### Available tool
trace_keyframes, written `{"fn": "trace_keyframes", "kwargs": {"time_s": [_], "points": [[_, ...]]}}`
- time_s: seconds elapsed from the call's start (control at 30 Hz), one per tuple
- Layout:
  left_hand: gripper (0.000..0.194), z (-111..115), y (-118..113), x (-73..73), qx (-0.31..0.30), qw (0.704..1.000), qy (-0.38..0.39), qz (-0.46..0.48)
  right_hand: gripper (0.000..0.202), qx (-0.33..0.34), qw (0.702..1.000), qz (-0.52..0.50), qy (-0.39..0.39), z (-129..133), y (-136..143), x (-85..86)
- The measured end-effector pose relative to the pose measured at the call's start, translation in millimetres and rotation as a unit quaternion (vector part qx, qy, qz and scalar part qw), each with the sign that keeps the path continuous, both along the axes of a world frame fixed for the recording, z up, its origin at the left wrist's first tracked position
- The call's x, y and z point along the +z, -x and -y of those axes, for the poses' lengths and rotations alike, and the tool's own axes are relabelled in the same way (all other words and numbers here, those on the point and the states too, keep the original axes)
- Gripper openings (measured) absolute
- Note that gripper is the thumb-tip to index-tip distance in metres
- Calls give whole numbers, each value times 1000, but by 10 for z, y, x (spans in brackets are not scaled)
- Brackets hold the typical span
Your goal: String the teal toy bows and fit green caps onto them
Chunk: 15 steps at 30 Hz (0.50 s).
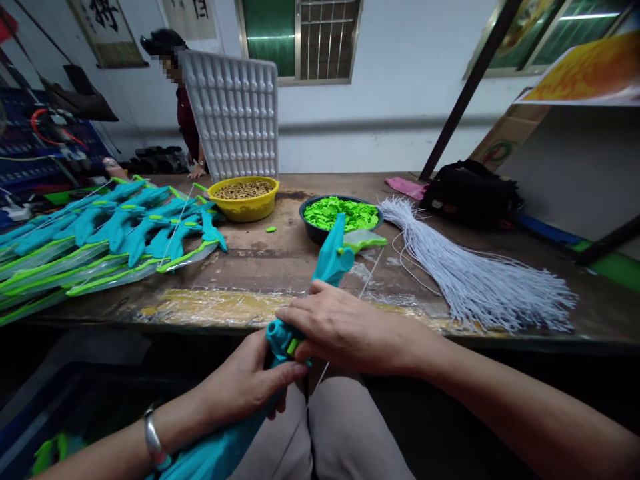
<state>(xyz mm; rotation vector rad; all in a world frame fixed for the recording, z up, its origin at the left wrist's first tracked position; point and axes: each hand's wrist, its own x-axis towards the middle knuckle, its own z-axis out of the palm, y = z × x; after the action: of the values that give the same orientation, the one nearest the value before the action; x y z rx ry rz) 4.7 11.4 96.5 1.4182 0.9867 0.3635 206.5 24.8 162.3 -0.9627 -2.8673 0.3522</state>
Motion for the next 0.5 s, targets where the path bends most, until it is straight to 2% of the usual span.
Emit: {"fn": "trace_keyframes", "kwargs": {"time_s": [0.13, 0.23, 0.4, 0.5], "points": [[26, 48, -22, -12, -2, 996, -40, -78, 13, -5, 1000, -22, -18, 80, 9, -138], [22, 24, -6, -43, 5, 993, -89, -72, 11, -23, 998, -45, -37, 129, 44, -245], [18, -32, 55, -116, -11, 985, -167, -51, 22, -22, 997, -37, -61, 159, 117, -318], [23, -6, 75, -131, -12, 988, -136, -73, 17, -33, 998, -39, -49, 171, 139, -306]]}}
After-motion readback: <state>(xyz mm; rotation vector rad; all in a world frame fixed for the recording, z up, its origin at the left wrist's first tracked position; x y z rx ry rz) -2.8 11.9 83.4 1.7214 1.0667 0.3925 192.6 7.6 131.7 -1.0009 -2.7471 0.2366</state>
